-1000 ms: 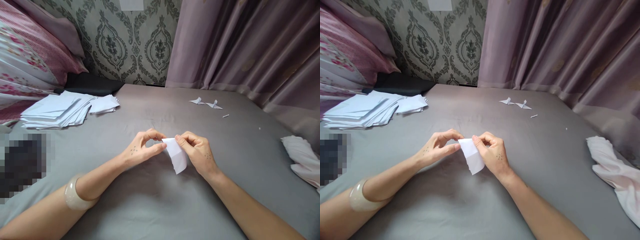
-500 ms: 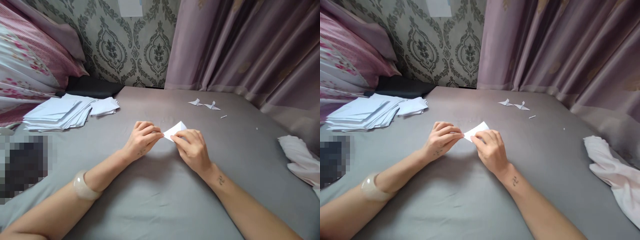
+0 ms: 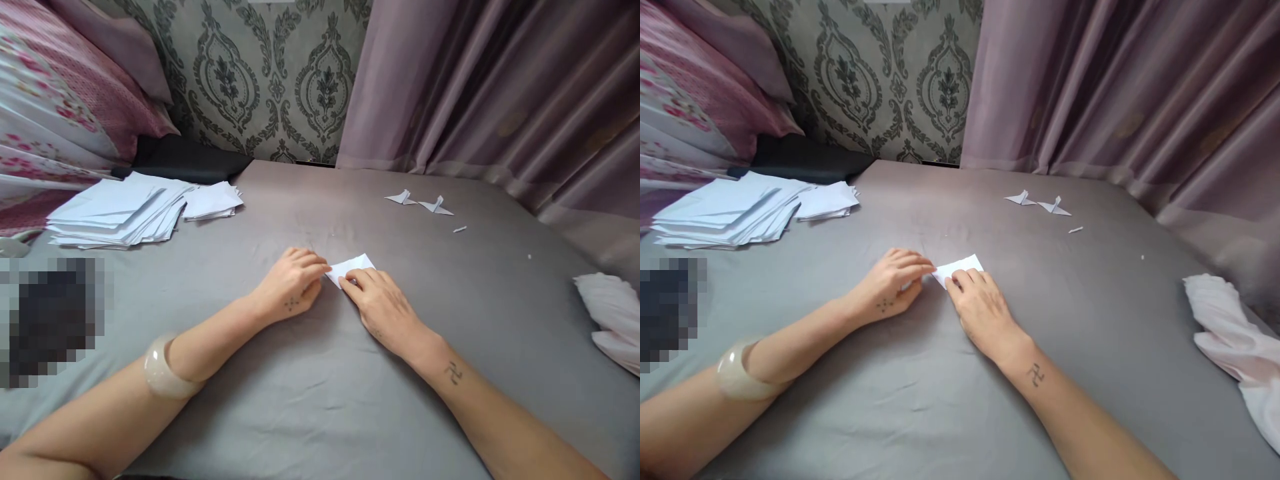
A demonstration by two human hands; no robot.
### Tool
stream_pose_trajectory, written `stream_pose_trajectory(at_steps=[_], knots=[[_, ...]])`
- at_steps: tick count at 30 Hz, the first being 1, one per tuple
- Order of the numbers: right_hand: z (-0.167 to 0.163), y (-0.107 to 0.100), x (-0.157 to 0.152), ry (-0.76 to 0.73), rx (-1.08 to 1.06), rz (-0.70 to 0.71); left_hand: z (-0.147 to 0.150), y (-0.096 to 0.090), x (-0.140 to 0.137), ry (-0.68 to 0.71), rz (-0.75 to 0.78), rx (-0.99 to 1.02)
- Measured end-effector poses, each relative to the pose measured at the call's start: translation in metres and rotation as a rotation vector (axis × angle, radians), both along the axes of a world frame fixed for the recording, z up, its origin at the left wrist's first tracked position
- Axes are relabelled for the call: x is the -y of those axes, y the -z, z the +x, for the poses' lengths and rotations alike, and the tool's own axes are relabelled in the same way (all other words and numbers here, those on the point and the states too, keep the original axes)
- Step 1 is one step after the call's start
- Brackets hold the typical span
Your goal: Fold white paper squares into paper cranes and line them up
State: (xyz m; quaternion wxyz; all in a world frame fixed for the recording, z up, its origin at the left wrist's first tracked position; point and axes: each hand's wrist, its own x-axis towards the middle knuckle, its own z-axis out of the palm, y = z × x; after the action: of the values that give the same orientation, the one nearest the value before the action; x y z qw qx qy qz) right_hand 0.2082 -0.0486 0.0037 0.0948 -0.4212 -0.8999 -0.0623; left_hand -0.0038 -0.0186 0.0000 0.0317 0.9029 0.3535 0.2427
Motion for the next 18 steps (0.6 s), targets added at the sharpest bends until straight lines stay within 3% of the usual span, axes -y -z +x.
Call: stream_pose_trajectory(at_steps=[2, 6, 14, 18], knots=[[0.0, 0.0, 0.0, -0.001, -0.015, -0.031, 0.009, -0.002, 0.011, 0.064, -0.042, -0.087], [0.0, -0.001, 0.002, 0.009, -0.037, -0.063, 0.02, -0.003, 0.024, 0.018, -0.064, -0.171], [0.011, -0.015, 0.006, -0.027, -0.047, -0.126, 0.014, -0.003, 0.025, 0.001, -0.035, -0.285], [0.021, -0.02, -0.003, 0.127, -0.143, -0.206, 0.012, -0.005, 0.022, 0.021, -0.086, -0.274]])
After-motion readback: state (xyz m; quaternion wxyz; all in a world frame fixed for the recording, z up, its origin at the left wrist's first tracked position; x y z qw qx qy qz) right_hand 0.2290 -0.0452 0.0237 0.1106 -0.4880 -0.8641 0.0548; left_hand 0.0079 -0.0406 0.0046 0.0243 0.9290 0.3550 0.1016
